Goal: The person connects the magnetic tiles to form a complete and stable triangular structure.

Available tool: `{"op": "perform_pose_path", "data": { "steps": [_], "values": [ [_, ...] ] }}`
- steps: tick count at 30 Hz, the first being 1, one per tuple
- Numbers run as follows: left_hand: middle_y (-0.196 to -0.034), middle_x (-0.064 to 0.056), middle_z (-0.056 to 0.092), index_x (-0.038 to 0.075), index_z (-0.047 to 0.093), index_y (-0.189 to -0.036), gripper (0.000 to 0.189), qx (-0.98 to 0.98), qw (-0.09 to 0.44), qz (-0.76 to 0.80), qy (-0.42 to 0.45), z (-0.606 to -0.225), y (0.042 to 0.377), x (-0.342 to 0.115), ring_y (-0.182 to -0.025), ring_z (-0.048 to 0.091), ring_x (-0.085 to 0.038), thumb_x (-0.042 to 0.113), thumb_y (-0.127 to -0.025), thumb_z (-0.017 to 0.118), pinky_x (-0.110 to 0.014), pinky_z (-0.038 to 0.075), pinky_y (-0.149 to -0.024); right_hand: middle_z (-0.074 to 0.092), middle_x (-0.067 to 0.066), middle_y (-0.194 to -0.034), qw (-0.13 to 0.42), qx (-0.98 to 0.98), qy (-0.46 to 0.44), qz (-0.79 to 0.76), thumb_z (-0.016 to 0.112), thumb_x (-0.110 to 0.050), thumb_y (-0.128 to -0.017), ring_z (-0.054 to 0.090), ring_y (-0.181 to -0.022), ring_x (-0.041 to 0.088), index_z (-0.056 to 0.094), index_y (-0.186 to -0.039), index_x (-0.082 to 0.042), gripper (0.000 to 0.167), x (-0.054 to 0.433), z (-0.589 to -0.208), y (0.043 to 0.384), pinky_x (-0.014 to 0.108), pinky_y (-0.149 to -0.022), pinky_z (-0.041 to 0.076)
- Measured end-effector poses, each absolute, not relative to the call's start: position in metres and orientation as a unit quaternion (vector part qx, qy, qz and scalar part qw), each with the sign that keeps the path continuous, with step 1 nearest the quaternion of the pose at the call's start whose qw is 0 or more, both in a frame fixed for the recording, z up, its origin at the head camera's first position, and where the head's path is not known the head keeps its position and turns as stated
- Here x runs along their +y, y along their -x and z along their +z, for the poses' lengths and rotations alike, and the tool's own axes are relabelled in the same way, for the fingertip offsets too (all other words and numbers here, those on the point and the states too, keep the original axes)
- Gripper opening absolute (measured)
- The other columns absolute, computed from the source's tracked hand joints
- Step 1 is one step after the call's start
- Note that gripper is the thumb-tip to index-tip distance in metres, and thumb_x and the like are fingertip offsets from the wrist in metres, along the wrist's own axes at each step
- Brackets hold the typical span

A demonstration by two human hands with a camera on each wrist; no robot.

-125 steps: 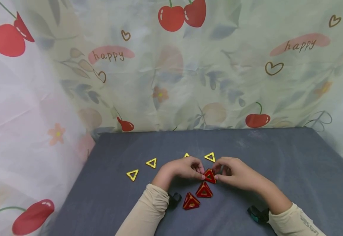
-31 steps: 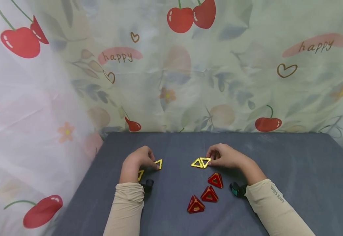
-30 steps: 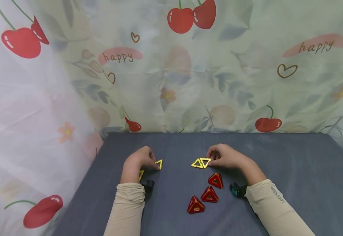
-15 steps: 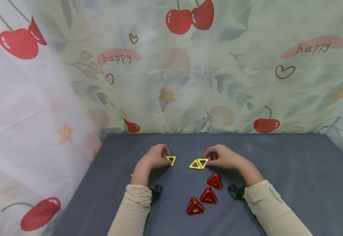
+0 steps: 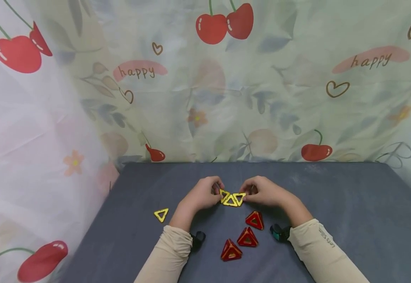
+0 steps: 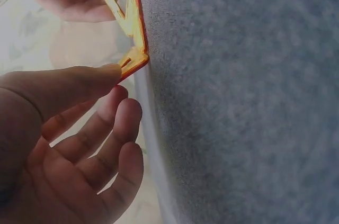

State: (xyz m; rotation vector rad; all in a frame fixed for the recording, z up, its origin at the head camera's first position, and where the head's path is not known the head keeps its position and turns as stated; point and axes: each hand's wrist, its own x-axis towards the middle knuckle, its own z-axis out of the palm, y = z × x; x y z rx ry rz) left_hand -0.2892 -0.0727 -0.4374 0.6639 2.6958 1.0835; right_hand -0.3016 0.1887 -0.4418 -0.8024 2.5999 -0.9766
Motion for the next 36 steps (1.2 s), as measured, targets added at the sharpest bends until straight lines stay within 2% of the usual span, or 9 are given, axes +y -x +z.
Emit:
{"op": "perform_pose_path", "data": {
  "steps": [9,15,20,28,36],
  "values": [
    [-0.096,-0.005,0.071,0.005,0.071,-0.118,0.022,0.894,0.097,0.374,-0.228,-0.437,0.287,-0.070,-0.082,0.065,-0.015,0.007,-0.097,0.075,-0.034,0.055,-0.077,0.070,-0.001,-0.091,0.106,0.889,0.281,-0.346,0.075,-0.013,-0.100,0.061,-0.076,0.013,0.078,-0.111,-0.008,0.013,0.186,-0.441,0.298,0.028,-0.070,0.052],
    [-0.102,-0.006,0.074,0.006,0.072,-0.119,0.022,0.881,0.117,0.392,-0.236,-0.435,0.287,-0.068,-0.089,0.069,-0.016,0.010,-0.098,0.075,-0.038,0.058,-0.082,0.073,-0.002,-0.098,0.105,0.879,0.296,-0.359,0.074,-0.012,-0.100,0.067,-0.081,0.012,0.078,-0.115,-0.011,0.016,0.180,-0.437,0.294,0.028,-0.074,0.056],
    [-0.103,-0.007,0.075,0.007,0.072,-0.116,0.018,0.875,0.124,0.398,-0.248,-0.435,0.287,-0.066,-0.089,0.069,-0.016,0.010,-0.099,0.074,-0.037,0.058,-0.081,0.074,0.001,-0.103,0.122,0.865,0.306,-0.379,0.072,-0.011,-0.101,0.069,-0.088,0.013,0.076,-0.118,-0.010,0.018,0.178,-0.438,0.293,0.029,-0.080,0.058],
    [-0.103,-0.007,0.075,0.009,0.072,-0.115,0.016,0.870,0.131,0.402,-0.252,-0.432,0.285,-0.066,-0.088,0.070,-0.016,0.012,-0.099,0.074,-0.034,0.058,-0.078,0.075,0.000,-0.107,0.137,0.854,0.311,-0.394,0.071,-0.013,-0.103,0.071,-0.087,0.017,0.075,-0.120,-0.013,0.018,0.176,-0.439,0.291,0.029,-0.079,0.058],
    [-0.101,-0.010,0.074,0.005,0.071,-0.114,0.016,0.863,0.131,0.411,-0.262,-0.430,0.283,-0.068,-0.086,0.071,-0.019,0.010,-0.100,0.073,-0.032,0.058,-0.072,0.075,0.000,-0.107,0.151,0.851,0.309,-0.396,0.071,-0.014,-0.103,0.071,-0.088,0.018,0.076,-0.119,-0.012,0.017,0.175,-0.442,0.291,0.027,-0.079,0.058]
  ]
}}
